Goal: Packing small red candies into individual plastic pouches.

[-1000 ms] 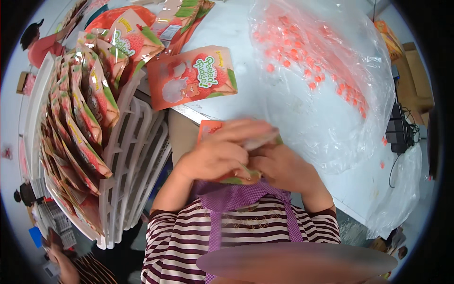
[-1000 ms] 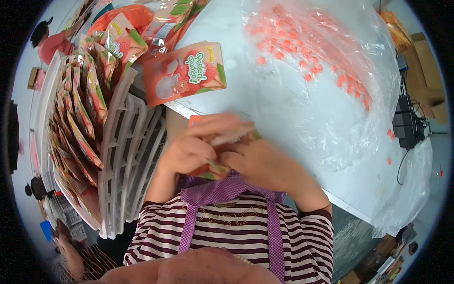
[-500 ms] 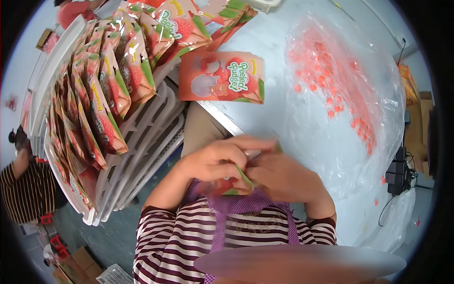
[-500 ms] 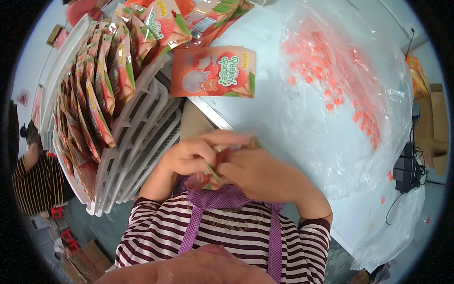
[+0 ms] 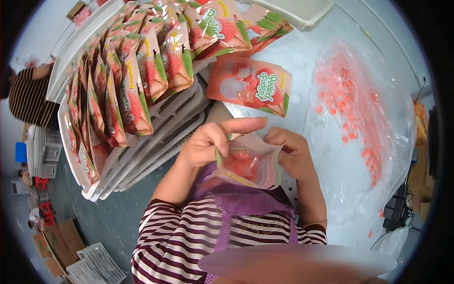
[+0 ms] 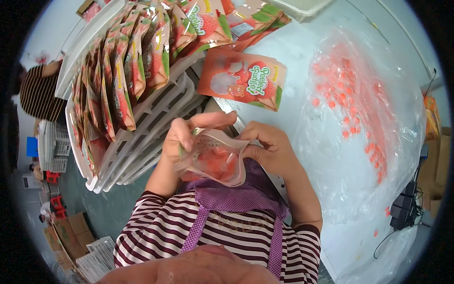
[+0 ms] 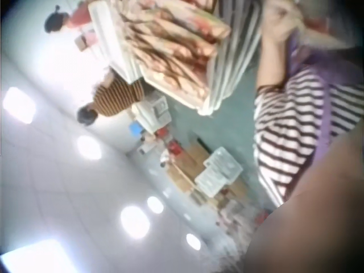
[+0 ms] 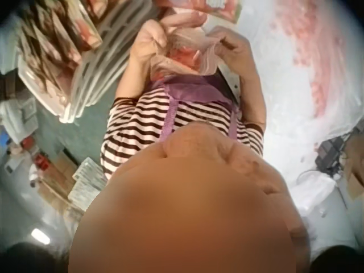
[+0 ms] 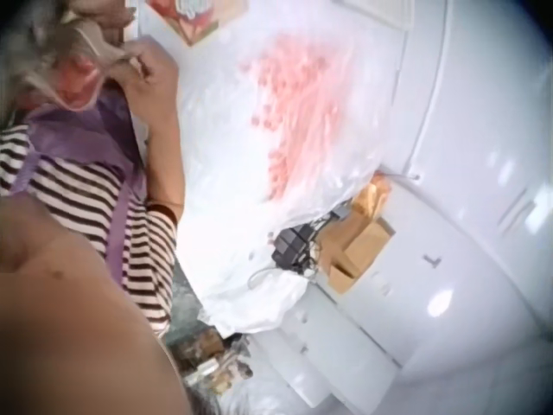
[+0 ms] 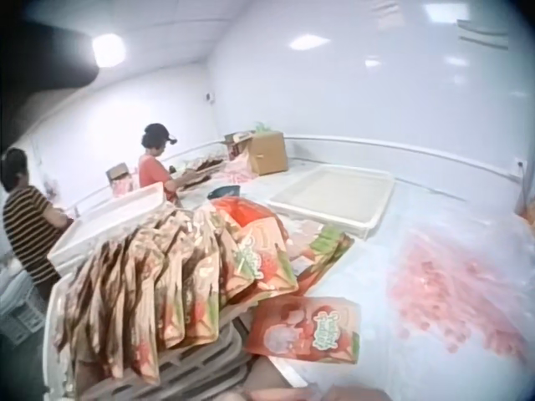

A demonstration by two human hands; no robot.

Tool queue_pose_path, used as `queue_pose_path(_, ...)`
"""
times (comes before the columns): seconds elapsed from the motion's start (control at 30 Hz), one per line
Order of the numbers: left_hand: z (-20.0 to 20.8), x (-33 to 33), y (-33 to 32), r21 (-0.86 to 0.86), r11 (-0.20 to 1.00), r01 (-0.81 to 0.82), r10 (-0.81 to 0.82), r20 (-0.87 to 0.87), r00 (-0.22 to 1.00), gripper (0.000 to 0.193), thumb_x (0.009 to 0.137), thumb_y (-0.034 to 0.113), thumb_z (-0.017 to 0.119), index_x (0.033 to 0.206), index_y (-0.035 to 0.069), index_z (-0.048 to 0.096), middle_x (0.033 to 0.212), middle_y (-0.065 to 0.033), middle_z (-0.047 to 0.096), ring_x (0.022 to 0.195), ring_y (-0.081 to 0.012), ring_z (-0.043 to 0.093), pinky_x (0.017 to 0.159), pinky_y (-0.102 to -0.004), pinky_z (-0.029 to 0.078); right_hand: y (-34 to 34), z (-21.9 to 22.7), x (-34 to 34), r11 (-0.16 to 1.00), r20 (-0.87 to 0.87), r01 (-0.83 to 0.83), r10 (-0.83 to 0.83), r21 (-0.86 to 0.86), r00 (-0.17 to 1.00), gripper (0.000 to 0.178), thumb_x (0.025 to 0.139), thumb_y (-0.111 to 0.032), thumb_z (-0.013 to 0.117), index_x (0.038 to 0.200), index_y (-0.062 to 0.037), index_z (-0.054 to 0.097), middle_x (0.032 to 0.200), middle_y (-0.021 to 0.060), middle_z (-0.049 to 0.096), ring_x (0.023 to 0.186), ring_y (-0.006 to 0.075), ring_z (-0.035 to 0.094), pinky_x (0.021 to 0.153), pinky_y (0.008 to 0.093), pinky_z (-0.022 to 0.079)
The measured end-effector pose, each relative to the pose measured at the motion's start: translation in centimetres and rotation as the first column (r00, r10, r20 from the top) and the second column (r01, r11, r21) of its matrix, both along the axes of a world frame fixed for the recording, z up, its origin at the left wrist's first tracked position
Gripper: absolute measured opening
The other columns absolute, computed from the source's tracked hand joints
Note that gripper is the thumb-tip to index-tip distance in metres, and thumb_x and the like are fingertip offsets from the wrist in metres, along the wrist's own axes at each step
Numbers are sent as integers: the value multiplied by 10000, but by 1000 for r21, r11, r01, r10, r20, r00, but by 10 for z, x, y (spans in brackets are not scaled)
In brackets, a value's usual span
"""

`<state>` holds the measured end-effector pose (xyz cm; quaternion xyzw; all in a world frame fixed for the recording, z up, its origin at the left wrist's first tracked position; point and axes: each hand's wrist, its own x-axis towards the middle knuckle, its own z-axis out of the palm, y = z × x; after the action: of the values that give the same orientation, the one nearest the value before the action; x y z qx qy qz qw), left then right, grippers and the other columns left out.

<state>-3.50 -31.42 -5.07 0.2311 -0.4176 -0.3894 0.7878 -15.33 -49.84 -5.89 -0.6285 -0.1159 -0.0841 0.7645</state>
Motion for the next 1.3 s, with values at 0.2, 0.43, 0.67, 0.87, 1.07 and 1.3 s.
queue_pose_path(0.2,-16,-5,15,132,984,-119,133,-108,985,550,856,360,598,1272,77,377,1419,-222,284,1284,-353,338,1042,-470,278,-1,21,-15,918,-91,391,-395,-59,914,78,854,-33,576,892,33,559,799,64,555,663,103,512,631,203,416)
queue_pose_path(0.43,-8,-17,27,395,755,-523,419,323,849,283,793,49,680,1047,-22,577,1020,-83,566,894,-138,555,801,-274,442,-1,20,-11,733,349,566,-454,-377,820,73,848,-43,598,816,18,574,756,52,535,616,101,484,527,210,394)
queue_pose_path(0.67,9,-21,35,236,580,-780,449,706,548,116,797,68,665,871,-15,633,803,-89,605,781,-164,564,694,-268,437,6,25,-15,660,408,602,-447,-450,796,55,843,-29,598,812,11,578,740,38,533,631,98,476,547,218,389)
queue_pose_path(0.87,5,-16,38,260,573,-777,510,628,587,143,782,70,680,895,-6,635,797,-82,590,762,-166,560,688,-261,434,11,19,-15,643,319,678,-599,-356,735,76,870,-17,546,799,12,544,751,41,520,642,86,460,555,209,367)
queue_pose_path(1.07,10,-27,28,373,662,-650,483,451,751,301,727,97,744,995,9,642,790,-59,582,805,-151,559,729,-256,433,12,15,-14,557,415,717,-585,-419,697,114,888,-63,539,798,4,516,727,40,486,629,92,446,567,209,372)
queue_pose_path(1.3,8,-24,28,308,613,-727,453,617,643,179,739,75,727,891,-2,672,780,-66,595,693,-135,562,609,-240,442,13,20,-17,581,402,696,-569,-421,718,91,881,-52,537,807,-1,527,740,57,506,627,103,465,570,216,380)
